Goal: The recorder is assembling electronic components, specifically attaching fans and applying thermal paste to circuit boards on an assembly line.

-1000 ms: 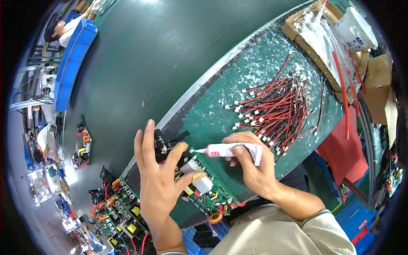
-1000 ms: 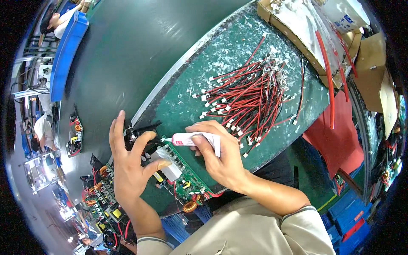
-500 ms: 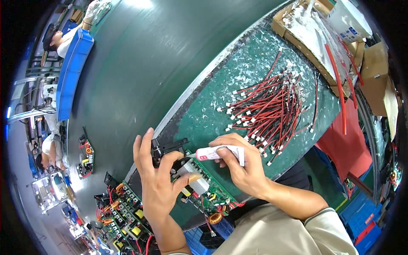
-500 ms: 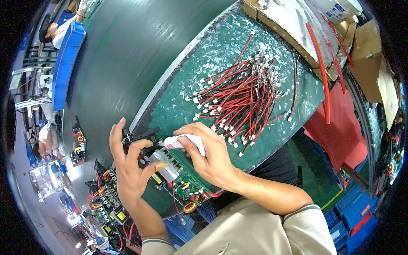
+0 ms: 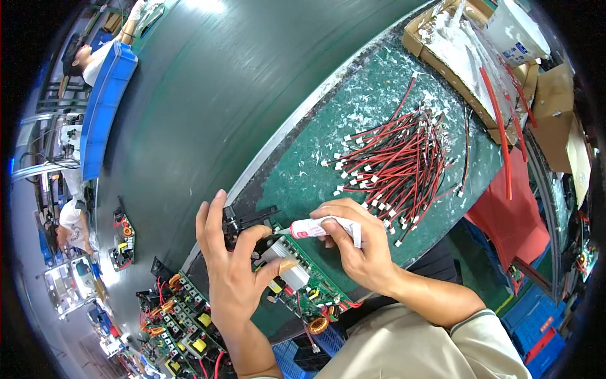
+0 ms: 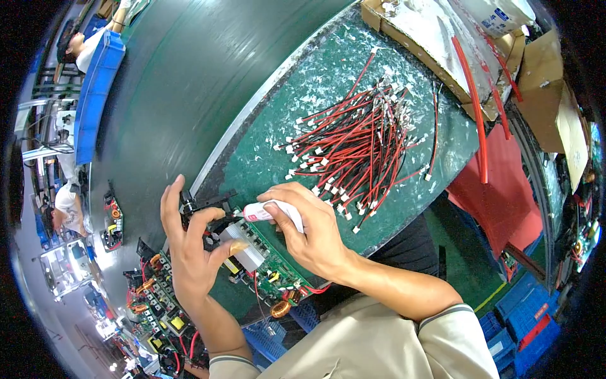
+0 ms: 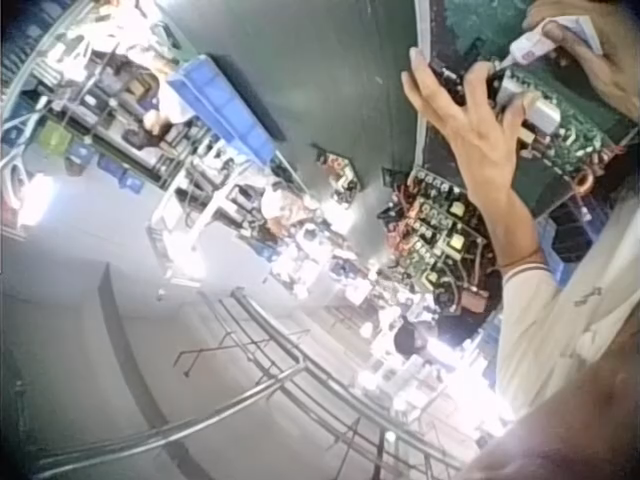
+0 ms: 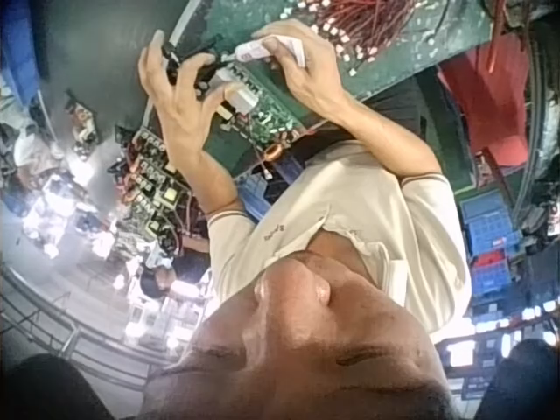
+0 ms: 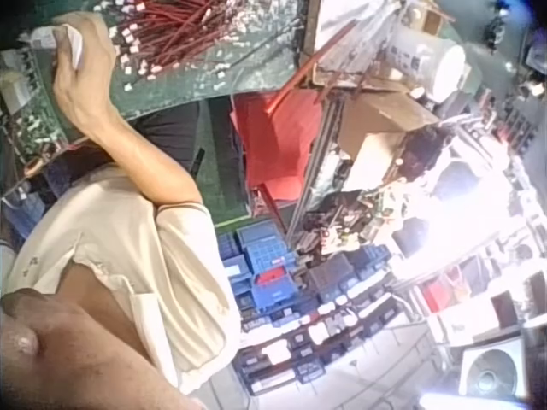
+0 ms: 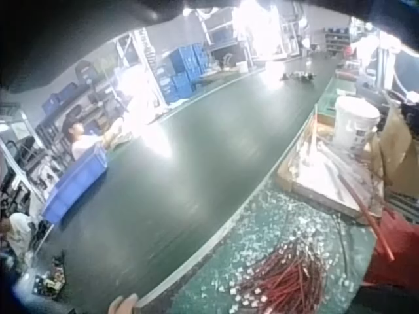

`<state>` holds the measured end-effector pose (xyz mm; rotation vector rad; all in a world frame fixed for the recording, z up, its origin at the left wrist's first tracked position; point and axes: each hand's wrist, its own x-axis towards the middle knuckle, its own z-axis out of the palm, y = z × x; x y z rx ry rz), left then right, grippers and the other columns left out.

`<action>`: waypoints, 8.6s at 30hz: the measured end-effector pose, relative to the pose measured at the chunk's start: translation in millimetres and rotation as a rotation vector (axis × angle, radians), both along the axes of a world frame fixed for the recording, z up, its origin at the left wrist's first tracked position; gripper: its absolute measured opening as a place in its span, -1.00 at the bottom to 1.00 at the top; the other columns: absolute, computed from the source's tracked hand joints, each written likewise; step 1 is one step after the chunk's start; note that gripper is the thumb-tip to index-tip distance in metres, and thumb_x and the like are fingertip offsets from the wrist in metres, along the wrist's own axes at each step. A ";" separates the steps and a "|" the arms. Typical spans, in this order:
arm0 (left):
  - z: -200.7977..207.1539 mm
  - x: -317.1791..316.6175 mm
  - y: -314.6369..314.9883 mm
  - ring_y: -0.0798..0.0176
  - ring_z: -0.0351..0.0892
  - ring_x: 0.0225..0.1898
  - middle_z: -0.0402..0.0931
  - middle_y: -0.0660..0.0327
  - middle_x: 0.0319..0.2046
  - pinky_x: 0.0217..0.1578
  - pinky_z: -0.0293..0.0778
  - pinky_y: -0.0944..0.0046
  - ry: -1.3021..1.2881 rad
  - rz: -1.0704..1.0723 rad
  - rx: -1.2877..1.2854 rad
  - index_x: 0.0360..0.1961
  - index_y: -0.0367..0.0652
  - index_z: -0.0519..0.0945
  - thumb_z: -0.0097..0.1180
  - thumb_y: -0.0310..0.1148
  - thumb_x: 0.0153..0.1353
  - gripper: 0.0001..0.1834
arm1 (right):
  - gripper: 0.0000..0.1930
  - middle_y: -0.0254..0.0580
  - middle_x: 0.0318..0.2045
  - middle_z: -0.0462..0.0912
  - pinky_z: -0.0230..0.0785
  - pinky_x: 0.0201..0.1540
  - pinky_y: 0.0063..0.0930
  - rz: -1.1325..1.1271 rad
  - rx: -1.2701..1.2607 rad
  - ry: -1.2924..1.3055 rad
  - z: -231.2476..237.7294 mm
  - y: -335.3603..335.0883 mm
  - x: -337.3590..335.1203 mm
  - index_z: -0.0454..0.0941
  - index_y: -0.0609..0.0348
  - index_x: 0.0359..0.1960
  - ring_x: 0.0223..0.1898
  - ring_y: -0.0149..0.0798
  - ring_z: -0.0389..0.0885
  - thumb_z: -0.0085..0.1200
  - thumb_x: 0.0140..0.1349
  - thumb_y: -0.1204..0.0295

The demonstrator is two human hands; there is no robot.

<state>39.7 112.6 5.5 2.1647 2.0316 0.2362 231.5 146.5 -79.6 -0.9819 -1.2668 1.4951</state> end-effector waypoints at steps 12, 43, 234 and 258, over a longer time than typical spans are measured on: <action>-0.7 -0.3 3.1 -0.30 0.04 0.42 0.06 -0.08 0.44 0.35 0.09 -0.19 0.002 -0.022 0.015 -0.16 -0.12 0.62 0.44 0.05 -0.13 -0.41 | -0.83 -0.09 -0.12 0.60 0.50 -0.35 -0.58 -0.005 0.012 -0.021 2.4 1.9 0.3 0.61 0.33 -0.08 -0.35 -0.43 0.59 -0.01 0.40 0.62; -1.5 -65.5 28.4 0.05 0.50 0.16 0.47 -0.02 0.20 0.19 0.37 0.15 -0.561 0.072 -0.229 0.48 -0.02 0.17 0.44 -0.42 -0.08 0.05 | -0.12 0.14 0.23 0.39 0.25 0.33 -0.21 0.502 0.031 -0.338 -101.8 -151.2 82.1 0.37 0.27 0.28 0.28 0.09 0.36 0.51 -0.06 0.14; -31.8 31.8 -30.3 0.28 0.65 -0.35 0.64 0.12 -0.34 -0.30 0.52 0.35 -0.497 0.247 0.335 -0.21 -0.31 0.73 0.24 -0.70 0.06 -0.75 | -0.71 -0.03 -0.23 0.72 0.51 -0.17 -0.43 -0.043 0.399 -0.210 10.8 -15.7 -16.1 0.60 0.28 0.02 -0.24 -0.28 0.71 0.15 0.26 0.58; -37.7 39.8 -32.6 0.09 0.62 -0.40 0.59 0.12 -0.40 -0.32 0.51 0.18 -0.518 0.238 0.410 -0.29 -0.27 0.72 0.21 -0.65 0.05 -0.81 | -0.67 0.09 -0.24 0.67 0.52 -0.18 -0.32 0.004 0.363 -0.378 24.0 -23.2 -9.1 0.58 0.29 0.04 -0.24 -0.01 0.71 0.13 0.22 0.60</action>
